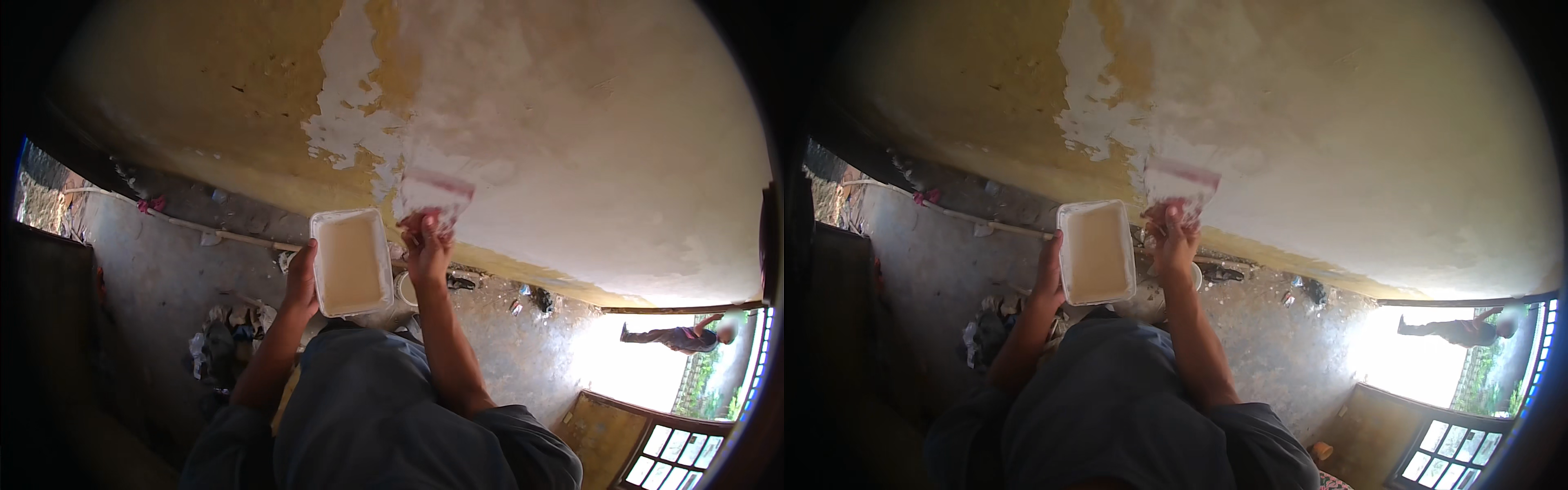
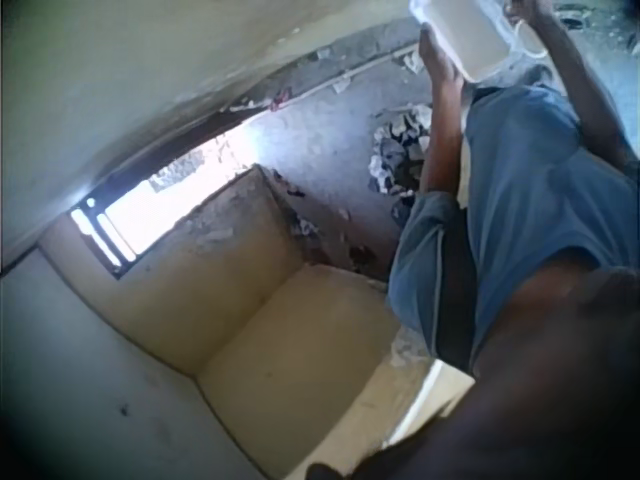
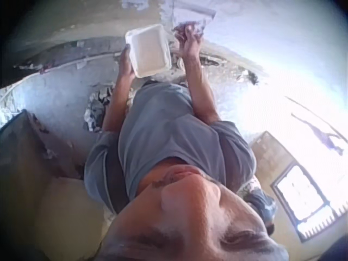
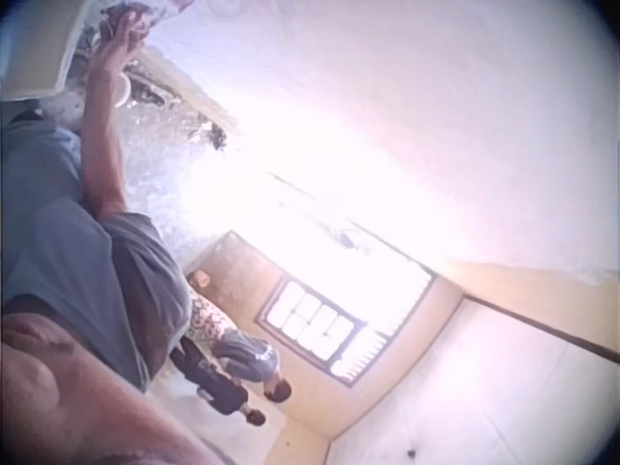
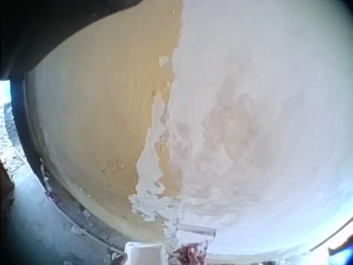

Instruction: The person applies plaster to a wall using a putty knife, frequently dipping the tool into a plastic container held in their other hand.

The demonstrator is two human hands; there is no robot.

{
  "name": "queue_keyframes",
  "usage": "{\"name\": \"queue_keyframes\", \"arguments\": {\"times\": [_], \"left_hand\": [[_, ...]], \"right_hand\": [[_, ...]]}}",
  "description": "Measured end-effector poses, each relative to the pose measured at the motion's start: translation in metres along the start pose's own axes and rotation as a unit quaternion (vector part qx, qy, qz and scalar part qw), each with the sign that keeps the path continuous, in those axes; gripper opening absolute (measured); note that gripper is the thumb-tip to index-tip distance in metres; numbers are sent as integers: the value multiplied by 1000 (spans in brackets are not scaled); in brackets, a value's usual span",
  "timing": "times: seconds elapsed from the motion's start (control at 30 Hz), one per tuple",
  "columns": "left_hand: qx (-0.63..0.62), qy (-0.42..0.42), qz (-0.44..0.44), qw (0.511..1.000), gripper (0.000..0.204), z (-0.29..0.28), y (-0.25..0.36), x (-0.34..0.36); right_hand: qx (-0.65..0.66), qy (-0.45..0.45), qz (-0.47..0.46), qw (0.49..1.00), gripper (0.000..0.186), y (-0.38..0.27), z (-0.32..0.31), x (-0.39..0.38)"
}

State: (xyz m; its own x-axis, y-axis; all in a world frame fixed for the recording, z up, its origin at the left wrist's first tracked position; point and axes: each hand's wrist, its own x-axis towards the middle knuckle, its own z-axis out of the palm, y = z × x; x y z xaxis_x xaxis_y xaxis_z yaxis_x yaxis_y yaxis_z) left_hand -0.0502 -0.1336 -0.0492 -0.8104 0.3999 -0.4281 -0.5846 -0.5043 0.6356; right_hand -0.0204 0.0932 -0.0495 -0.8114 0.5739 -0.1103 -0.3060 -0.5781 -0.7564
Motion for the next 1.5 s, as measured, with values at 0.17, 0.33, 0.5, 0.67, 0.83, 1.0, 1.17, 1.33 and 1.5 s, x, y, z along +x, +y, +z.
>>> {"name": "queue_keyframes", "arguments": {"times": [0.17,0.33,0.5,0.67,0.83,1.0,1.17,1.33,1.5], "left_hand": [[-11,-59,-39,997,58,1,-5,6],[39,-59,-50,996,58,14,-15,17],[37,-50,-40,997,57,24,-18,12],[4,-84,-66,994,53,49,-21,17],[-28,-107,-49,993,47,52,-39,33],[-12,-108,-80,991,44,77,-38,30],[-31,-162,-78,983,51,82,-45,38],[-25,-167,-61,984,50,95,-43,36],[-16,-164,-62,984,50,105,-38,28]], "right_hand": [[8,-86,-158,984,18,-143,94,54],[34,-12,-29,999,13,-18,-37,53],[1,-53,-130,990,17,-118,22,43],[-17,64,-55,996,10,-94,-67,83],[-71,118,81,987,16,-64,-115,18],[-576,-110,-123,800,20,-198,-20,2],[-657,-358,-382,543,24,-207,17,-2],[-646,-452,-343,511,31,-170,-7,6],[-639,-449,-349,519,31,-157,-16,10]]}}
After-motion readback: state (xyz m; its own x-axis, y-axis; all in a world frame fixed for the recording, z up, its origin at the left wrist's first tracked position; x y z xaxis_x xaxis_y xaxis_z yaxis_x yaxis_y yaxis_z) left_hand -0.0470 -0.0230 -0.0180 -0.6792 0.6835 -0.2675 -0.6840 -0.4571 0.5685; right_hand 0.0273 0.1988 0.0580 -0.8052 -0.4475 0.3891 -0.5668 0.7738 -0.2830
